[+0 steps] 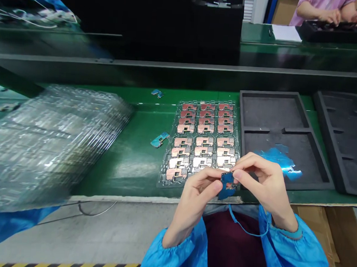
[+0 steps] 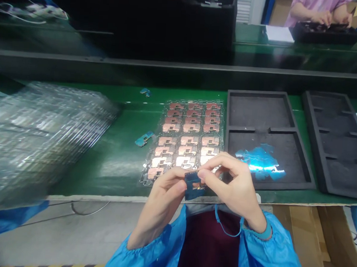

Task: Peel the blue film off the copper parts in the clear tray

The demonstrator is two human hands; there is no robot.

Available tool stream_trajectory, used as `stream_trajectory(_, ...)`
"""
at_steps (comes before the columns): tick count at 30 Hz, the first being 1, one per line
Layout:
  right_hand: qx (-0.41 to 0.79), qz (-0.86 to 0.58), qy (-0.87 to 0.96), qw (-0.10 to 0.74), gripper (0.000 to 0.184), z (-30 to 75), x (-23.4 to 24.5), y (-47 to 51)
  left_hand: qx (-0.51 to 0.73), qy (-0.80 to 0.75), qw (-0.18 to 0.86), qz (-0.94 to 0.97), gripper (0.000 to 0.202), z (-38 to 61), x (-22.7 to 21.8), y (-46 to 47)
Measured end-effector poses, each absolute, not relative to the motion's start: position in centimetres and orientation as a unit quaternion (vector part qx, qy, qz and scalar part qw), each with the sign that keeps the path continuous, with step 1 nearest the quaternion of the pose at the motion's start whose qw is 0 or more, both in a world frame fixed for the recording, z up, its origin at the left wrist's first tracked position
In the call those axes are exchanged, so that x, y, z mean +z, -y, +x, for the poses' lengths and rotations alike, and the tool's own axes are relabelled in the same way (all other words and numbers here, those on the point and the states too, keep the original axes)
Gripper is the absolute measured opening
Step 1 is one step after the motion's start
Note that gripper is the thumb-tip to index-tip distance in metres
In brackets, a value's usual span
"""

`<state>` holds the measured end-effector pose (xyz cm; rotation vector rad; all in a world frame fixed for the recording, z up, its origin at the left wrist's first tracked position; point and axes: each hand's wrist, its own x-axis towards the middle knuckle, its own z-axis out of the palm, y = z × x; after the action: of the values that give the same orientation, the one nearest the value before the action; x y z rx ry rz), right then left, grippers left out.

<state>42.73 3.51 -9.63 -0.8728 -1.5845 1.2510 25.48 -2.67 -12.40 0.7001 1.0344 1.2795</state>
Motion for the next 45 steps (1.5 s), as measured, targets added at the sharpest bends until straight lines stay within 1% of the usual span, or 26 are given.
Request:
stream_trajectory(2, 0.472, -0.357, 0.662, 0.460, 0.009, 42.7, -9.8, -3.6, 0.557, -0.436, 0.654, 0.268, 0.037, 25.6, -12.4, 2.4)
stream_trajectory(5, 0.322, -0.344, 0.742, 0.476, 0.023, 42.6, -9.7, -3.9, 0.559, -0.429, 0.679, 0.206, 0.040, 25.9, -12.6, 2.1)
stream_trajectory(7, 0.217, -0.318, 0.793, 0.473, 0.025, 42.6, -9.7, -4.1, 0.559, -0.435, 0.677, 0.198, 0.041, 26.1, -12.8, 2.0)
stream_trajectory(9, 0.143, -0.303, 0.820, 0.465, 0.025, 42.8, -9.7, -4.1, 0.562, -0.435, 0.673, 0.205, 0.042, 26.1, -13.0, 2.0)
stream_trajectory(13, 0.052, -0.304, 0.836, 0.454, 0.023, 43.1, -10.3, -3.5, 0.567, -0.437, 0.671, 0.194, 0.043, 26.2, -13.0, 2.3)
stream_trajectory(18, -0.039, -0.255, 0.861, 0.438, 0.022, 43.6, -10.4, -2.7, 0.578, -0.435, 0.667, 0.178, 0.045, 26.4, -12.5, 2.5)
stream_trajectory(22, -0.046, -0.227, 0.866, 0.444, 0.018, 43.7, -10.0, -2.7, 0.584, -0.423, 0.670, 0.174, 0.044, 26.6, -11.8, 2.5)
stream_trajectory(30, -0.044, -0.196, 0.872, 0.446, 0.019, 43.6, -10.2, -2.4, 0.570, -0.404, 0.705, 0.119, 0.041, 26.8, -11.4, 2.4)
stream_trajectory(35, -0.027, -0.174, 0.861, 0.477, 0.011, 43.8, -10.5, -2.1, 0.582, -0.375, 0.718, 0.069, 0.041, 26.8, -11.2, 2.3)
stream_trajectory(37, -0.014, -0.171, 0.857, 0.487, 0.010, 43.9, -10.4, -2.0, 0.582, -0.368, 0.723, 0.054, 0.041, 26.8, -11.1, 2.3)
stream_trajectory(42, 0.002, -0.169, 0.849, 0.501, 0.016, 43.8, -10.4, -1.3, 0.591, -0.343, 0.730, 0.027, 0.043, 26.9, -10.4, 2.2)
stream_trajectory(45, 0.006, -0.183, 0.841, 0.510, 0.019, 43.6, -10.7, -0.8, 0.599, -0.334, 0.728, 0.013, 0.034, 27.1, -9.9, 2.0)
